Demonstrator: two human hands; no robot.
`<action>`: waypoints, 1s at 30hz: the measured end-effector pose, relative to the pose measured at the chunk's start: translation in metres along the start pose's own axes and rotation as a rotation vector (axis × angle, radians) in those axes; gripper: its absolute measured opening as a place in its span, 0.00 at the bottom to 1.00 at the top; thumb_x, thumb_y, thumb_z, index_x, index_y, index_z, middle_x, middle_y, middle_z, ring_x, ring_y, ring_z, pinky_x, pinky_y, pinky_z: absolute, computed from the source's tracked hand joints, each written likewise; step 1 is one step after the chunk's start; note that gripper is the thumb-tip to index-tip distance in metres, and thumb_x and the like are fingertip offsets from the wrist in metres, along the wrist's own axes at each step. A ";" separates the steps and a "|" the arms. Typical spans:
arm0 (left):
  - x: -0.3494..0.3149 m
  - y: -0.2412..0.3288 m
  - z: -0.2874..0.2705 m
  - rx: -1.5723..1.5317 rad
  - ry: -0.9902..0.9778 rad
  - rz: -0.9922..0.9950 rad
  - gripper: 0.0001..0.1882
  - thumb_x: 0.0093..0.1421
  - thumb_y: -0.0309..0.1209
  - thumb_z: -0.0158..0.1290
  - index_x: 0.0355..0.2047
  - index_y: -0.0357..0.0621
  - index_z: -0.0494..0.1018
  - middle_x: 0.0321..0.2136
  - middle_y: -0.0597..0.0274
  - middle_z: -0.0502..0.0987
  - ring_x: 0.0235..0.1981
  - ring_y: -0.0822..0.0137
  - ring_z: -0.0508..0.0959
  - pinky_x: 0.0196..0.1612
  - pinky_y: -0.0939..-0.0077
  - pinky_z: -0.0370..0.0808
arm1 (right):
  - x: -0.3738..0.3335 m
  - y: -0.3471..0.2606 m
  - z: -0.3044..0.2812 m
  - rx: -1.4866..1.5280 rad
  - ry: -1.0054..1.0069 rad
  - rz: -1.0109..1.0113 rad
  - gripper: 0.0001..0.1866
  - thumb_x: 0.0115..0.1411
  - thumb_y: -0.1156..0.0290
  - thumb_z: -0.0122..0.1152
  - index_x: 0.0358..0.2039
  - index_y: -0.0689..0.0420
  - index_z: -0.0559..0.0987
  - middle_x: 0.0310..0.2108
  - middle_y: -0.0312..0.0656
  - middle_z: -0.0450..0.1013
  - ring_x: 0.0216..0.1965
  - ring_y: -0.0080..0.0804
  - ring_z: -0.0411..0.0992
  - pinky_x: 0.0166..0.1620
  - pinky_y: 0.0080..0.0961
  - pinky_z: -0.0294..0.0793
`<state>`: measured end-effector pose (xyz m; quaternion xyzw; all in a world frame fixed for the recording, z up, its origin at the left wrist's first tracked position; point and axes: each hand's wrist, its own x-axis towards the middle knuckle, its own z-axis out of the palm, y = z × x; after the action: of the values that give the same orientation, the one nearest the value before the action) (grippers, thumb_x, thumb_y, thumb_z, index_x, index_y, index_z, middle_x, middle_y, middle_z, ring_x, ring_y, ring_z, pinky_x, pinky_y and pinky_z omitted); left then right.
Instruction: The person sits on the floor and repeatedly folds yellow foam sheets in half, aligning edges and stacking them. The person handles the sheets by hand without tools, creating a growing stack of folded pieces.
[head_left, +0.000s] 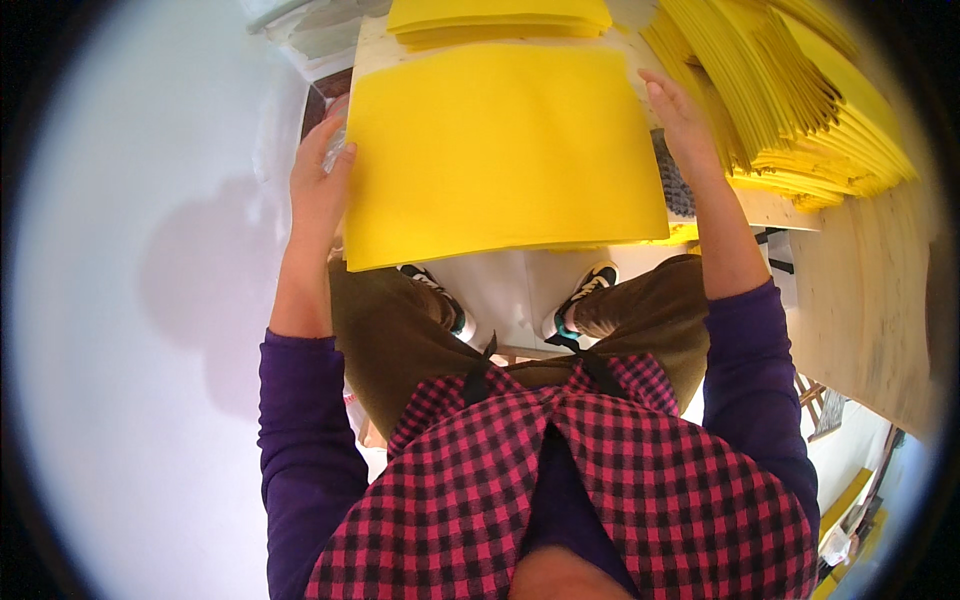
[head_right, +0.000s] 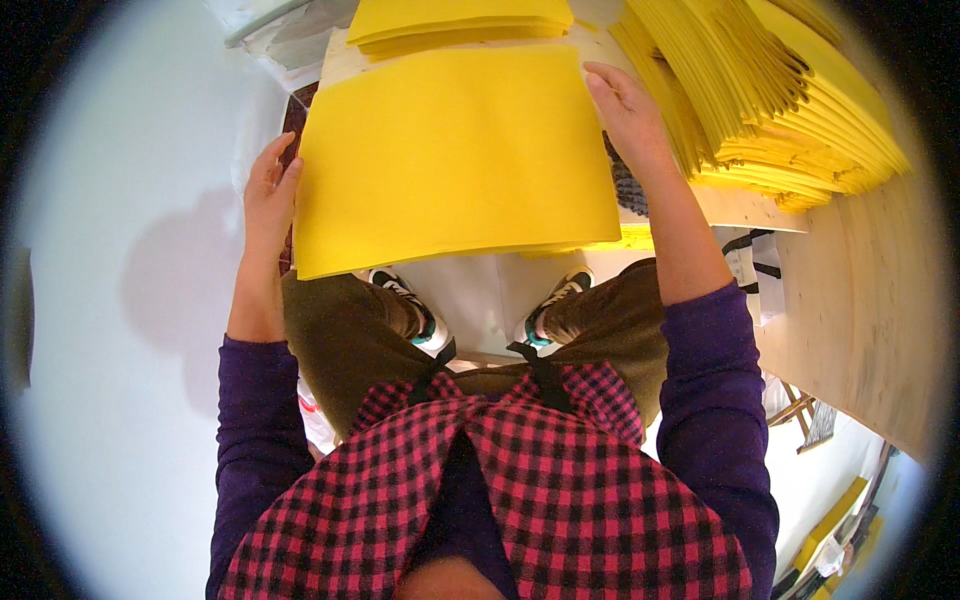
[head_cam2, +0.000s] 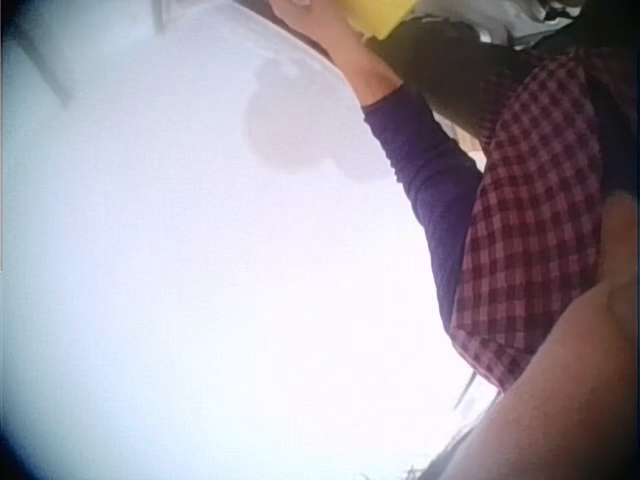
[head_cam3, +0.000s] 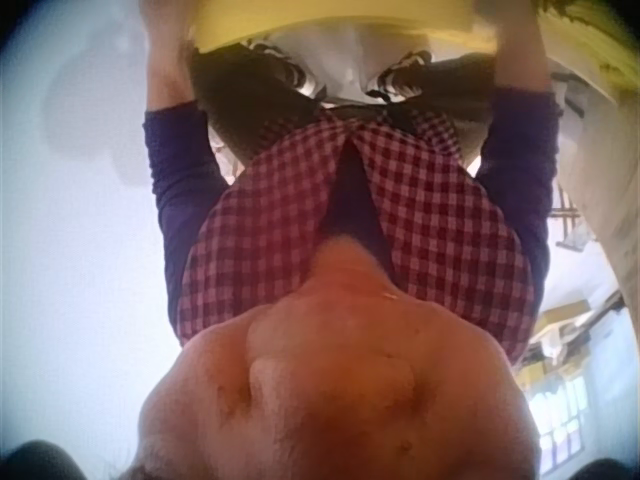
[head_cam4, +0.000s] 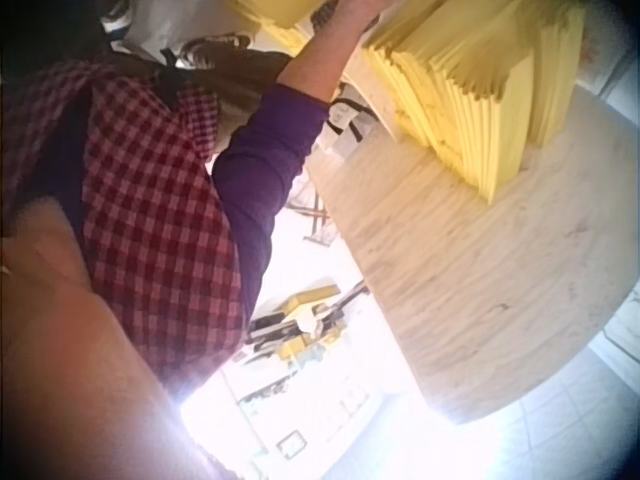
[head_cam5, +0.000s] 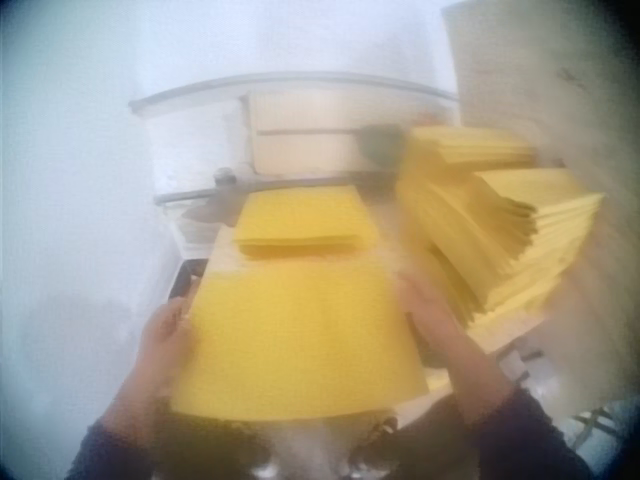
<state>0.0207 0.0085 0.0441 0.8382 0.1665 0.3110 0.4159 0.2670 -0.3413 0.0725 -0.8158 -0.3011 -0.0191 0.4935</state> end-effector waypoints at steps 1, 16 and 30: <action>0.000 0.004 -0.002 0.061 -0.009 0.077 0.17 0.59 0.26 0.51 0.49 0.40 0.71 0.48 0.55 0.73 0.52 0.60 0.71 0.55 0.71 0.65 | -0.001 -0.004 -0.002 0.001 -0.042 0.007 0.23 0.65 0.54 0.49 0.51 0.58 0.74 0.50 0.42 0.71 0.51 0.32 0.69 0.53 0.27 0.66; 0.032 0.028 0.023 0.399 -0.299 0.318 0.09 0.58 0.29 0.50 0.34 0.36 0.74 0.35 0.49 0.75 0.42 0.51 0.73 0.45 0.64 0.69 | 0.021 -0.001 0.022 -0.441 -0.337 -0.279 0.15 0.62 0.65 0.50 0.41 0.62 0.76 0.40 0.47 0.73 0.43 0.42 0.71 0.47 0.31 0.69; 0.027 0.024 0.014 0.367 -0.296 0.328 0.10 0.60 0.31 0.49 0.34 0.35 0.74 0.34 0.48 0.75 0.41 0.49 0.73 0.46 0.62 0.69 | 0.009 0.001 0.009 -0.471 -0.289 -0.458 0.14 0.62 0.65 0.50 0.40 0.64 0.76 0.40 0.50 0.73 0.44 0.48 0.70 0.48 0.35 0.69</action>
<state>0.0508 0.0006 0.0670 0.9515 0.0195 0.2132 0.2211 0.2722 -0.3294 0.0702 -0.8128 -0.5300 -0.0826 0.2270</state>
